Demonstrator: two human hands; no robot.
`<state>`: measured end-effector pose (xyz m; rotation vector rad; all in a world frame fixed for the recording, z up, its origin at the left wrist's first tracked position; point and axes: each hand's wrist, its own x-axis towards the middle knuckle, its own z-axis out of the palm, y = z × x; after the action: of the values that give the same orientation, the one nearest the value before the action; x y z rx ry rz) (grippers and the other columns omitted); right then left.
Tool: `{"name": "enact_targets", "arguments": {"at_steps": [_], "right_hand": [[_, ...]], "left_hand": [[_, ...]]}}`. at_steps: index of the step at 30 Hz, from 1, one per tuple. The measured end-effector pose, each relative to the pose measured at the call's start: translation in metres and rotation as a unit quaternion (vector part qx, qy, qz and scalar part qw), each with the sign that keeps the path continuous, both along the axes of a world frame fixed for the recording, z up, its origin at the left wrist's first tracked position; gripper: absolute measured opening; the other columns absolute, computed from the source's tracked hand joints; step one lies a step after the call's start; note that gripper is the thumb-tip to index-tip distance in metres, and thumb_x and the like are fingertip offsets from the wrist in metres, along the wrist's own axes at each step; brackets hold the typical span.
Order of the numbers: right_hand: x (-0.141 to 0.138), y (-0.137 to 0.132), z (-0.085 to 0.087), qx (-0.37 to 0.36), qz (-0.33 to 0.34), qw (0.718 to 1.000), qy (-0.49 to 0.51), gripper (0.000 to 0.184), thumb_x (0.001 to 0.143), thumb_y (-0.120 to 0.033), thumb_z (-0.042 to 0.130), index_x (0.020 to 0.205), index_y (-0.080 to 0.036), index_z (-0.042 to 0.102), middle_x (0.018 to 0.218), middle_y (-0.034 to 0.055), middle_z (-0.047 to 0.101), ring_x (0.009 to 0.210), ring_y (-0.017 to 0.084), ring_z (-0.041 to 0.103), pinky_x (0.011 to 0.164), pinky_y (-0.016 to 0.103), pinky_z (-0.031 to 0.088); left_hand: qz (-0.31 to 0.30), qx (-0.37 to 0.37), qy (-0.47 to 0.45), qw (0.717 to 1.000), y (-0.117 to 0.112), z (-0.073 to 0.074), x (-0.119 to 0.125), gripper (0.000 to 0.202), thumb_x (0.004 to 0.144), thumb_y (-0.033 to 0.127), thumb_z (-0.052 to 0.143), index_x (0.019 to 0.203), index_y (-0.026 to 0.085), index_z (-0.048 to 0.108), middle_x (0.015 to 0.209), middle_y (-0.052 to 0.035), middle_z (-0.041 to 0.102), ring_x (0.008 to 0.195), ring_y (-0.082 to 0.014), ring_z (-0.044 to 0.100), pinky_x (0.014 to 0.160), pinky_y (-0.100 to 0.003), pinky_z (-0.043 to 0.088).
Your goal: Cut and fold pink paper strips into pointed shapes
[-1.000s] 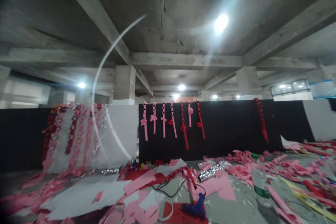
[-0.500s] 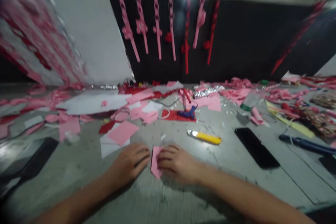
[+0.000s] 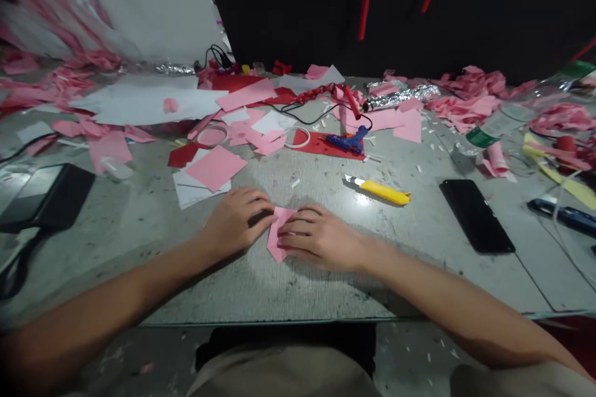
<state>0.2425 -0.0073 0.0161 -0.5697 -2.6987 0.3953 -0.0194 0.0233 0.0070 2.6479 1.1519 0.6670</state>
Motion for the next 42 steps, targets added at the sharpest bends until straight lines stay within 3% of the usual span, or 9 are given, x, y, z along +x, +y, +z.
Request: {"name": "enact_targets", "arguments": {"at_steps": [3,8,14,22,42], "right_hand": [[0.002,0.0,0.0,-0.008,0.021,1.0,0.011,0.029,0.109,-0.025,0.057,0.135,-0.023,0.07,0.135,0.0064,0.077,0.132,0.023,0.066,0.118,0.05,0.046],[0.002,0.002,0.001,-0.019,-0.039,0.999,0.03,0.029,0.109,-0.024,0.057,0.135,-0.021,0.069,0.129,0.008,0.079,0.129,0.025,0.067,0.112,0.049,0.051],[0.003,0.004,0.001,-0.022,-0.043,0.999,0.011,0.027,0.11,-0.025,0.055,0.131,-0.017,0.07,0.129,0.01,0.078,0.129,0.027,0.067,0.113,0.052,0.051],[0.004,0.005,0.002,-0.033,-0.065,0.997,0.033,0.025,0.107,-0.016,0.052,0.123,-0.015,0.072,0.124,0.0129,0.076,0.118,0.025,0.071,0.113,0.049,0.055],[0.007,0.006,-0.001,-0.051,-0.08,0.995,0.037,0.025,0.108,-0.019,0.054,0.124,-0.018,0.072,0.127,0.0103,0.078,0.125,0.024,0.071,0.117,0.05,0.051]], "left_hand": [[-0.014,-0.007,-0.015,1.0,-0.001,0.0,0.0,0.007,0.101,0.026,0.071,0.098,0.02,0.072,0.101,-0.003,0.074,0.099,-0.0232,0.065,0.089,-0.041,0.044],[-0.035,0.016,-0.01,0.999,-0.006,0.001,0.0,0.009,0.104,0.024,0.065,0.099,0.02,0.071,0.101,-0.0035,0.075,0.097,-0.0225,0.064,0.089,-0.041,0.043],[-0.077,0.069,0.016,0.994,-0.008,0.002,-0.001,0.015,0.107,0.022,0.058,0.11,0.019,0.072,0.106,-0.0049,0.073,0.097,-0.0226,0.064,0.088,-0.04,0.045],[-0.142,0.122,0.085,0.979,-0.011,0.004,-0.007,0.028,0.1,0.006,0.057,0.123,0.014,0.07,0.115,-0.0086,0.073,0.104,-0.0256,0.066,0.09,-0.041,0.05],[-0.177,0.161,0.116,0.964,-0.015,0.004,-0.006,0.027,0.104,0.014,0.057,0.127,0.01,0.07,0.132,-0.0131,0.075,0.116,-0.0286,0.07,0.094,-0.044,0.053]]}}
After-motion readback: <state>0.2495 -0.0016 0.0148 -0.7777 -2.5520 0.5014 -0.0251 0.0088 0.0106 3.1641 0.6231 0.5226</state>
